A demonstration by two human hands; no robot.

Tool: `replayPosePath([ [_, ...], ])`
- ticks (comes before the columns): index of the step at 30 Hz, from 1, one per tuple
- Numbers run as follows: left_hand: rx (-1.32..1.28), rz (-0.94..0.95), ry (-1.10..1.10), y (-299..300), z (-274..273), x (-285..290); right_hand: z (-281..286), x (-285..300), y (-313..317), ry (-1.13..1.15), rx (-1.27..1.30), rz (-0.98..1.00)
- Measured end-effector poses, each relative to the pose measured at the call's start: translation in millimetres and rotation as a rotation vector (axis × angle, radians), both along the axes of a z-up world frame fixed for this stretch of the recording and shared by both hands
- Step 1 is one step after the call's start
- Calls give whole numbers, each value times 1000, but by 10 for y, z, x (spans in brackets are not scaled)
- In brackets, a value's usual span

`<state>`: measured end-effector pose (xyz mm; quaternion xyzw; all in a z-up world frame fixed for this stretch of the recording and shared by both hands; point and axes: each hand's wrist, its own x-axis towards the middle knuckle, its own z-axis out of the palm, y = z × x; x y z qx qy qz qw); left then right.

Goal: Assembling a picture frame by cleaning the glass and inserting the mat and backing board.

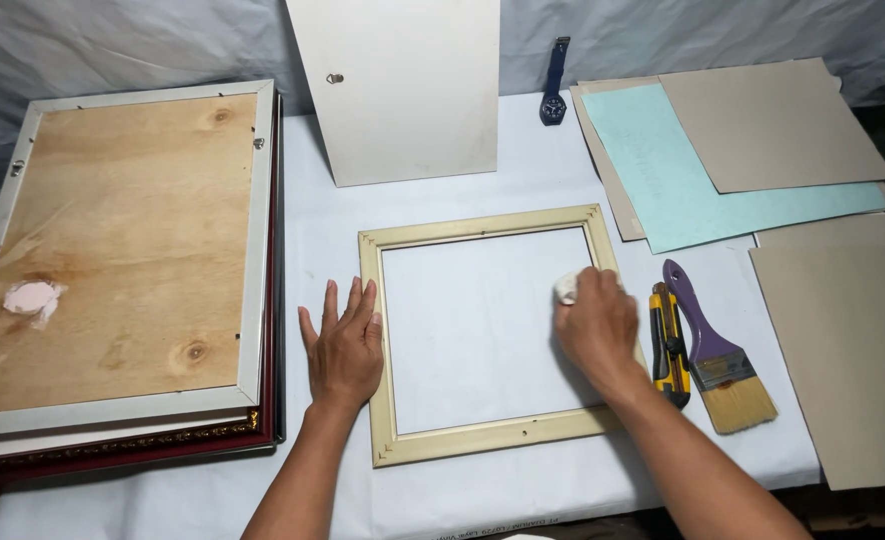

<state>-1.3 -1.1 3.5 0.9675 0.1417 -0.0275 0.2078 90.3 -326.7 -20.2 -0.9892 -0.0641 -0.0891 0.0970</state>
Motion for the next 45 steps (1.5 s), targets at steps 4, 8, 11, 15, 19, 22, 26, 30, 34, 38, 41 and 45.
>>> replayPosePath([
  [4, 0, 15, -21, 0, -32, -11, 210, -495, 1194, 11, 189, 183],
  [8, -1, 13, -30, 12, -33, -3, 101, -756, 1817, 22, 244, 473],
  [11, -9, 5, -27, -11, -24, -24, 69, -752, 1450, 44, 239, 460],
  [15, -18, 15, -40, -12, -3, 6, 149, -568, 296, 79, 110, 167],
  [19, -24, 17, -36, -9, -2, -8, 161, -575, -310, 81, -2, -22],
  [22, -18, 23, -35, -4, 11, 17, 210, -612, 127, 77, 40, 23],
  [26, 23, 2, -81, -4, -33, -11, 401, -924, 1277, 245, 216, 327],
  [30, 48, -15, -135, 2, -105, 21, 305, -1087, 1824, 234, 237, 506],
  [34, 40, -25, -148, -20, -77, 35, 358, -912, 1110, 322, 184, 446],
  [38, 47, -15, -134, -9, -73, 34, 466, -764, -1, 337, 73, 45],
  [41, 49, -24, -142, -11, -103, 22, 396, -803, -338, 297, 4, -14],
  [45, 49, -25, -141, -25, -81, 9, 288, -1043, 289, 139, 190, 383],
])
